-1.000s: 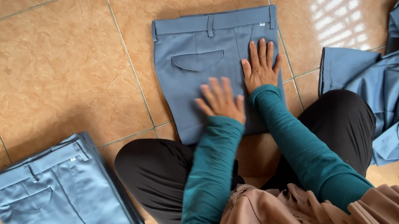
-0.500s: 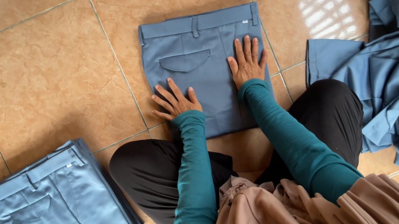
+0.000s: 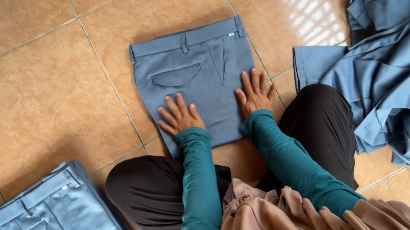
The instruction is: Folding blue trousers on the floor.
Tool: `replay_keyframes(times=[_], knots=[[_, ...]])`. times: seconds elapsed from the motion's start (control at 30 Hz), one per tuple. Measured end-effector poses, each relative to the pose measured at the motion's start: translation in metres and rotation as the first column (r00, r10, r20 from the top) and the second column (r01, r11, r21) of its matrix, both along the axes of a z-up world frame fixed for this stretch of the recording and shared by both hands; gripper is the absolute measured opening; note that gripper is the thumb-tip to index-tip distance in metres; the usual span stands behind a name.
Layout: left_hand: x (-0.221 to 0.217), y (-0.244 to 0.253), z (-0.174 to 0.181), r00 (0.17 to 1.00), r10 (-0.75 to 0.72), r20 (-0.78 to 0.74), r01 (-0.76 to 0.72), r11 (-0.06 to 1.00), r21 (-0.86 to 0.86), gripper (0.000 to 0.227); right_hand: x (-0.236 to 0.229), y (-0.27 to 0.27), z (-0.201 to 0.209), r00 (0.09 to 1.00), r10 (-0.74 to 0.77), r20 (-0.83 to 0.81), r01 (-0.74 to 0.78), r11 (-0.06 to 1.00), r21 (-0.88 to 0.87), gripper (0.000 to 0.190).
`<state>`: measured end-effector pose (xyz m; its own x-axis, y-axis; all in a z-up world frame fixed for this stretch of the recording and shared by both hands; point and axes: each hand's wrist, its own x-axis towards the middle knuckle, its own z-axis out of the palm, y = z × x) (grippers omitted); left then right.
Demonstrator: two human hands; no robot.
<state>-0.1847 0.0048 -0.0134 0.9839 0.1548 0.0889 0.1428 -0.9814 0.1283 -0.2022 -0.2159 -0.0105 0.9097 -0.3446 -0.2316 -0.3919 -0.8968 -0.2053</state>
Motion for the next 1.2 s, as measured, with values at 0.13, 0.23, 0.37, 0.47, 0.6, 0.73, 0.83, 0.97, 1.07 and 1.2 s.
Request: replay_keyframes(times=[0.13, 0.23, 0.37, 0.47, 0.6, 0.73, 0.83, 0.97, 1.07, 1.2], knots=[[0.019, 0.009, 0.005, 0.998, 0.060, -0.001, -0.060, 0.998, 0.003, 0.062, 0.020, -0.012, -0.006, 0.993, -0.117, -0.013, 0.116, 0.993, -0.005, 0.065], [0.038, -0.009, 0.016, 0.996, -0.007, 0.093, 0.005, 1.000, 0.026, 0.068, 0.045, -0.004, 0.001, 0.995, -0.075, 0.073, 0.079, 0.995, -0.057, 0.070], [0.057, -0.039, 0.006, 0.961, -0.254, 0.107, 0.254, 0.967, 0.016, 0.066, 0.076, 0.023, -0.004, 0.974, 0.199, 0.109, -0.192, 0.979, -0.071, 0.070], [0.067, -0.033, -0.004, 0.959, -0.274, 0.070, 0.274, 0.962, 0.012, 0.066, 0.086, 0.019, -0.005, 0.953, 0.291, 0.085, -0.289, 0.957, -0.036, 0.069], [0.081, -0.001, 0.007, 0.983, -0.177, -0.044, 0.178, 0.984, 0.013, 0.065, 0.094, -0.013, -0.034, 0.973, 0.231, 0.022, -0.227, 0.967, -0.112, 0.068], [0.096, 0.006, 0.006, 0.999, -0.022, -0.046, 0.023, 0.999, 0.026, 0.068, 0.102, -0.023, -0.012, 0.992, 0.099, 0.079, -0.090, 0.989, -0.117, 0.067], [0.105, -0.019, 0.015, 0.998, 0.049, -0.032, -0.048, 0.998, 0.028, 0.073, 0.114, -0.010, -0.006, 0.989, -0.031, 0.147, 0.045, 0.994, -0.095, 0.070], [0.105, -0.052, -0.010, 0.979, -0.190, 0.076, 0.190, 0.982, 0.006, 0.070, 0.124, 0.025, -0.016, 0.939, 0.256, 0.231, -0.237, 0.966, -0.107, 0.067], [0.105, -0.049, -0.018, 0.973, -0.232, 0.010, 0.232, 0.972, -0.029, 0.069, 0.125, 0.028, -0.014, 0.927, 0.358, 0.109, -0.354, 0.934, -0.053, 0.066], [0.104, -0.028, -0.017, 0.979, -0.197, 0.051, 0.198, 0.980, -0.024, 0.067, 0.119, 0.018, 0.004, 0.939, 0.341, 0.052, -0.341, 0.940, -0.020, 0.064]])
